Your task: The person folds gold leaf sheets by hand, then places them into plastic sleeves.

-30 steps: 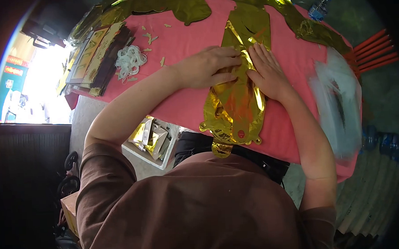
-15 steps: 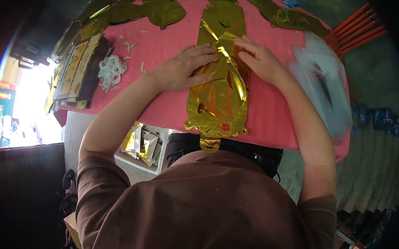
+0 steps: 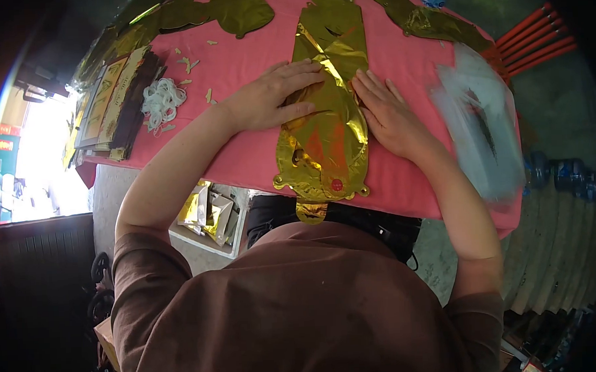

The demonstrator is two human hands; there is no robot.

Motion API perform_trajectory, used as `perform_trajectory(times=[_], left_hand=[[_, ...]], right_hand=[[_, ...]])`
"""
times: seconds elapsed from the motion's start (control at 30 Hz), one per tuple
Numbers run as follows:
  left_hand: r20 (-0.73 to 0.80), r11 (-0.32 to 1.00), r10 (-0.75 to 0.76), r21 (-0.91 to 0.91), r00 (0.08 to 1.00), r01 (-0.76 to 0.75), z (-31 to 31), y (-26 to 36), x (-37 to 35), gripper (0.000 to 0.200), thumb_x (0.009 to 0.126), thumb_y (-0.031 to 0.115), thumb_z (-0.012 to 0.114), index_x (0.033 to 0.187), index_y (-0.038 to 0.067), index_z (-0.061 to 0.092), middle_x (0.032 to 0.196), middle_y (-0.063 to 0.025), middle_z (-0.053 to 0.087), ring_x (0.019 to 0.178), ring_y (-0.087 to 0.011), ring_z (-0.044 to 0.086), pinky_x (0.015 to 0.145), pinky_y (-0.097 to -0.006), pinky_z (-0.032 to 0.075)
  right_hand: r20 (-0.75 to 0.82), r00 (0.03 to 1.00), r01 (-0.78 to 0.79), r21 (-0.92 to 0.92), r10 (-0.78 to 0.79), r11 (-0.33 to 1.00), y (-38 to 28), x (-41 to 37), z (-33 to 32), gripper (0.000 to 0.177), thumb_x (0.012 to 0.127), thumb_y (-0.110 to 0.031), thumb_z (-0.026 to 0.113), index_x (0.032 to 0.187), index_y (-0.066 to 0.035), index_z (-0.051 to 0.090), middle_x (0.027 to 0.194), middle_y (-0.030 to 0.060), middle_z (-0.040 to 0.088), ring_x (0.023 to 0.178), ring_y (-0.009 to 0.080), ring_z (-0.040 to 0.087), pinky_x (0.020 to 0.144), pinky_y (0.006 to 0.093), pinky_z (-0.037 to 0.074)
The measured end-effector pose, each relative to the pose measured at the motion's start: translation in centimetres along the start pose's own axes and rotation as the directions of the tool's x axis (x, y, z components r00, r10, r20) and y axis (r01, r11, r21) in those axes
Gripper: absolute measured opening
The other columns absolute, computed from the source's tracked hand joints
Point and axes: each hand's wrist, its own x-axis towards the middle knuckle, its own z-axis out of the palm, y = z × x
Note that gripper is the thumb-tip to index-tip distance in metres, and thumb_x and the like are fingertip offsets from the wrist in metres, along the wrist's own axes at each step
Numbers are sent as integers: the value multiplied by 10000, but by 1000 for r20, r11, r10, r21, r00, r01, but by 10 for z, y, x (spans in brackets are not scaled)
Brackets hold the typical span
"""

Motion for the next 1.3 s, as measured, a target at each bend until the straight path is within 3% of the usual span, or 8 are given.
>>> perform_trajectory(times=[0.27, 0.4, 0.47, 0.5, 0.57, 0.67, 1.07, 1.3], left_hand=[[62, 999, 8, 33, 998, -10, -1, -1, 1, 530, 892, 273, 570, 1355, 61, 423, 1432, -183, 358, 1348, -350, 300, 1116, -450, 237], [76, 1000, -14, 27, 997, 12, -3, 1, 2, 525, 887, 258, 574, 1350, 60, 429, 1436, -182, 353, 1353, -346, 292, 1118, -451, 233], [76, 999, -18, 30, 997, 15, -2, 1, 1, 526, 885, 254, 575, 1351, 61, 428, 1436, -182, 353, 1354, -345, 289, 1119, -451, 231], [77, 999, -16, 38, 997, 13, -2, 1, 1, 531, 882, 252, 578, 1353, 61, 424, 1437, -182, 352, 1354, -345, 289, 1119, -451, 230], [79, 999, -13, 47, 997, 9, -2, 1, 2, 535, 880, 250, 580, 1356, 62, 421, 1437, -182, 351, 1355, -345, 289, 1120, -452, 229], [87, 998, -11, 56, 996, 6, -3, 0, 2, 549, 876, 252, 584, 1362, 64, 410, 1438, -184, 348, 1355, -346, 288, 1123, -452, 225], [-1, 993, -42, -108, 999, 42, -19, 10, -13, 477, 929, 232, 505, 1366, 66, 408, 1421, -175, 382, 1363, -323, 291, 1121, -460, 216], [159, 999, -44, 37, 986, 39, -19, 25, -31, 447, 940, 186, 464, 1361, 46, 414, 1439, -143, 369, 1367, -298, 289, 1122, -484, 199]], right_hand=[[12, 1000, -6, -218, 8, 976, -8, -1, 3, 550, 983, -252, 349, 1468, -56, 179, 1519, 145, 203, 1418, 262, 159, 1149, 439, 103], [52, 998, -16, -77, 20, 997, 11, 4, 2, 534, 991, -277, 339, 1460, -52, 216, 1514, 157, 214, 1418, 259, 168, 1145, 430, 113], [7, 994, -82, 711, 109, 698, 29, 10, 1, 532, 974, -284, 408, 1412, -2, 305, 1496, 184, 243, 1402, 276, 212, 1137, 463, 140], [8, 994, -81, 712, 108, 697, 23, 10, -1, 532, 974, -284, 408, 1412, -2, 305, 1496, 184, 243, 1402, 276, 212, 1137, 463, 140], [-205, 978, 49, 399, 37, 916, 4, 12, -9, 508, 979, -269, 404, 1428, -49, 315, 1509, 131, 249, 1410, 270, 197, 1139, 437, 136], [-149, 968, 213, 54, -203, 976, -15, 14, -7, 532, 964, -254, 437, 1434, -48, 294, 1514, 115, 240, 1413, 269, 184, 1146, 430, 121], [67, 980, 192, -75, -187, 978, -19, 13, 3, 564, 959, -259, 424, 1455, -66, 236, 1524, 105, 204, 1418, 256, 155, 1156, 423, 103], [59, 974, 224, -68, -220, 972, -17, 11, 5, 584, 953, -249, 431, 1465, -75, 211, 1526, 106, 198, 1417, 259, 158, 1154, 421, 115]])
